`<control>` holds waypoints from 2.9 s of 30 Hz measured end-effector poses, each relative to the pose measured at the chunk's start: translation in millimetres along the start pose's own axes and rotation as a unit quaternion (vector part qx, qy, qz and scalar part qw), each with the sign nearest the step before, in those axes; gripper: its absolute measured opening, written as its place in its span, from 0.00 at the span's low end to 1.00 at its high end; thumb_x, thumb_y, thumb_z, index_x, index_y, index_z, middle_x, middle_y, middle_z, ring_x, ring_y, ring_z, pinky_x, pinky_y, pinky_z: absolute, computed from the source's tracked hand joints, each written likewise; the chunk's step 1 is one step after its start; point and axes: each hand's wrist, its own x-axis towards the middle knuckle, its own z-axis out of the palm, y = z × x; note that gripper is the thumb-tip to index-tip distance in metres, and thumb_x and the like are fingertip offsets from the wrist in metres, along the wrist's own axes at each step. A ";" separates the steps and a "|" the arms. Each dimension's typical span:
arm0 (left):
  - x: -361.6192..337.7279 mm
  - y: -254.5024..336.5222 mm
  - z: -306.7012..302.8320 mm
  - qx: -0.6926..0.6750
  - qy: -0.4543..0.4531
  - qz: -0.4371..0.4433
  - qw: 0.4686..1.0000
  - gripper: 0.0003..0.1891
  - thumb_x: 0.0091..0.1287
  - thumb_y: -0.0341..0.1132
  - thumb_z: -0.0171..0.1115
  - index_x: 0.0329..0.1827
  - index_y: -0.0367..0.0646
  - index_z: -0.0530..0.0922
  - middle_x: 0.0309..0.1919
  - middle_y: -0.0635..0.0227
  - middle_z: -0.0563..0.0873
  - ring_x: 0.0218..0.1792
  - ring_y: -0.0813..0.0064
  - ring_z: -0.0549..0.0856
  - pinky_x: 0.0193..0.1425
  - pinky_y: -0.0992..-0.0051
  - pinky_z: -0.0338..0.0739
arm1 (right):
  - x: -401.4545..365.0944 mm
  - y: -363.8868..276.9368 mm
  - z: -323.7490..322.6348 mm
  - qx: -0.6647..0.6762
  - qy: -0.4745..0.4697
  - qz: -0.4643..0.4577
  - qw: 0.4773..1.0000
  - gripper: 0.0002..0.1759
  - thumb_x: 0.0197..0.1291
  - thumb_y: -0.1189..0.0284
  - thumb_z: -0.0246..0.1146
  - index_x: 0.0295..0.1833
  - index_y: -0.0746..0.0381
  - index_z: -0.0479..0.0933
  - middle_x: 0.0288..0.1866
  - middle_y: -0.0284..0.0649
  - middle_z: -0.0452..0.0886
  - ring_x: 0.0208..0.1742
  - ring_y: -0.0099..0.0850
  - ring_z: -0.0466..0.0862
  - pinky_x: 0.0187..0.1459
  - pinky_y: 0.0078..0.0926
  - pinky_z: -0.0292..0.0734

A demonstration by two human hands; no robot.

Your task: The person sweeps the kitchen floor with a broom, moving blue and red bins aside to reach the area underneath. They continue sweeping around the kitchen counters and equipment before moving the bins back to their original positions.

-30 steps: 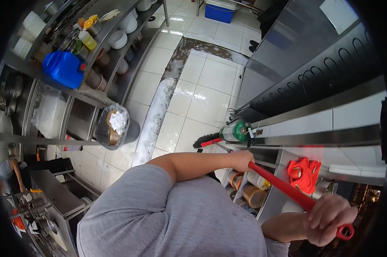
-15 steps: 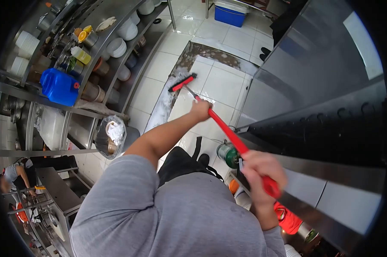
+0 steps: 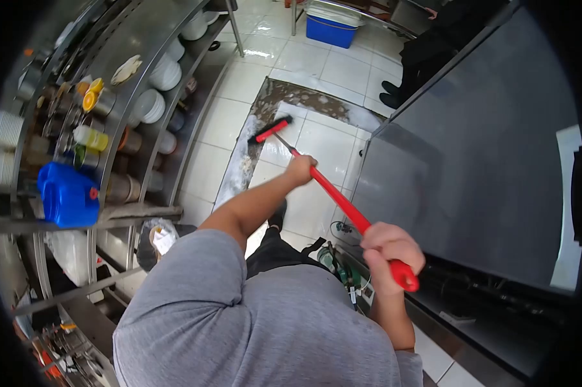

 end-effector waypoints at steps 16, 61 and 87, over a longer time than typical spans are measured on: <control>179.1 -5.5 -84.2 -0.085 -0.060 0.162 0.981 0.09 0.46 0.37 0.59 0.17 0.40 0.76 0.22 0.51 0.80 0.30 0.48 0.80 0.36 0.56 0.74 | 203.7 38.3 17.8 0.010 0.090 -0.055 0.994 0.15 0.51 0.74 0.67 0.25 0.60 0.65 0.18 0.38 0.71 0.17 0.27 0.70 0.19 0.27 0.67; 749.5 -170.5 -231.6 -0.118 0.239 0.000 0.964 0.15 0.53 0.38 0.67 0.19 0.39 0.72 0.24 0.57 0.79 0.32 0.54 0.80 0.36 0.62 0.73 | 675.6 478.3 -84.5 -0.182 -0.028 0.050 0.982 0.05 0.50 0.83 0.66 0.30 0.68 0.76 0.29 0.41 0.80 0.36 0.30 0.81 0.45 0.26 0.75; 875.4 -424.9 -421.2 0.032 0.333 -0.194 0.922 0.16 0.57 0.49 0.65 0.35 0.46 0.77 0.53 0.58 0.79 0.60 0.55 0.73 0.58 0.45 0.66 | 894.9 728.6 103.4 -0.211 -0.193 0.135 0.949 0.11 0.49 0.78 0.70 0.35 0.66 0.74 0.46 0.47 0.81 0.51 0.34 0.79 0.52 0.26 0.72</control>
